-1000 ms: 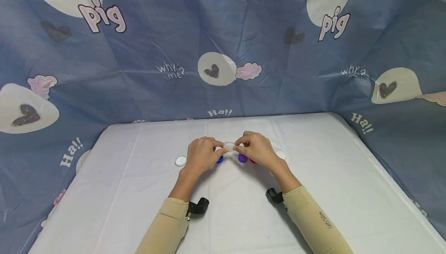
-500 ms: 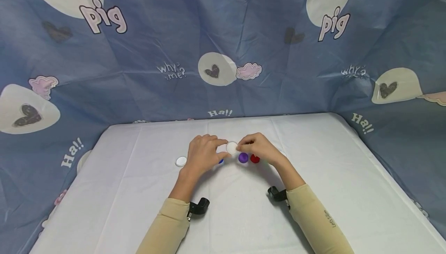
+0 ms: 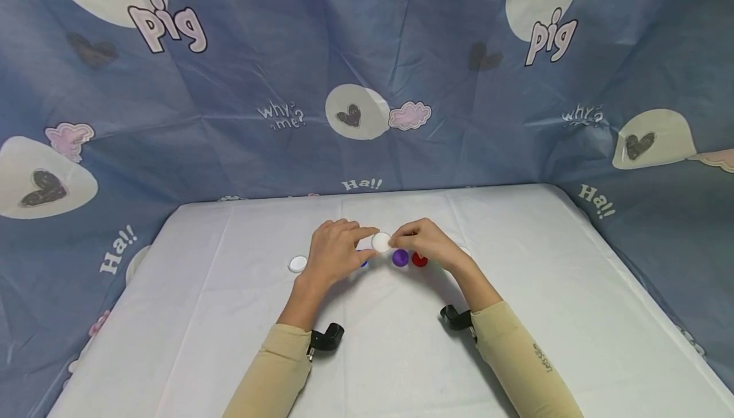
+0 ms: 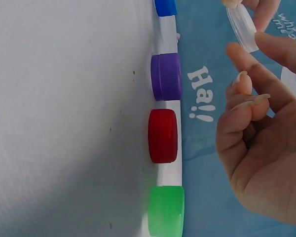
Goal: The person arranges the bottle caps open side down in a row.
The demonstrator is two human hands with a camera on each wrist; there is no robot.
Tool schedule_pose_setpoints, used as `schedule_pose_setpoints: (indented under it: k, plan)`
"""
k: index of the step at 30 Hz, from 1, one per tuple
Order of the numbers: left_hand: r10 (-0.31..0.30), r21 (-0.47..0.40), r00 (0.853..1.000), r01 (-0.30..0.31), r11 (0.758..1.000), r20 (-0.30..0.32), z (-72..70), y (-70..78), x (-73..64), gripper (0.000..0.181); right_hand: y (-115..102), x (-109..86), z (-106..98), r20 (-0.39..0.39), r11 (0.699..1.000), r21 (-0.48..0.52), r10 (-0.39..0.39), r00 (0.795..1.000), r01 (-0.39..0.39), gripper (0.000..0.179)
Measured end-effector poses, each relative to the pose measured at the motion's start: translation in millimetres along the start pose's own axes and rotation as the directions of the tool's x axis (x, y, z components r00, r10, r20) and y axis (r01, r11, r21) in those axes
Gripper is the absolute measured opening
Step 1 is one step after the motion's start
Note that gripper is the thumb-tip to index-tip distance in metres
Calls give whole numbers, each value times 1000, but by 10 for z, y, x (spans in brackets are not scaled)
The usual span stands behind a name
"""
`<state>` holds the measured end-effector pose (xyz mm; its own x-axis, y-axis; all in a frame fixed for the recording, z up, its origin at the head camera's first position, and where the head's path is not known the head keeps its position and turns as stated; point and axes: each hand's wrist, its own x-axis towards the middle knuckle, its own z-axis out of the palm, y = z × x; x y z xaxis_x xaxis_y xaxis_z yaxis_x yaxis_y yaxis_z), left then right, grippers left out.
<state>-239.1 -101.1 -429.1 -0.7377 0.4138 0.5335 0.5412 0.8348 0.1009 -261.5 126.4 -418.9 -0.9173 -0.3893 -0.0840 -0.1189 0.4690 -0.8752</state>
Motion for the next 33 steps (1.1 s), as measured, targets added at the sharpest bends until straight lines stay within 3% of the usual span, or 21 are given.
schedule_pose_setpoints:
  k: [7,15,25,33]
  plan:
    - [-54,-31,997,56,998,54,-6,-17,-5,42,-26,1,12,-21,985,-160,-65,998,61,28]
    - [-105,-45,990,110,993,94,-6,-43,-5,41,-58,-16,42,-68,901,-419,-152,986,110,36]
    - [-109,-62,986,118,991,127,17,-50,-3,40,-61,-26,79,-72,839,-524,-218,973,149,28]
    - [-152,-53,973,163,985,176,18,-30,-1,38,-40,-19,125,-77,812,-563,-237,968,154,27]
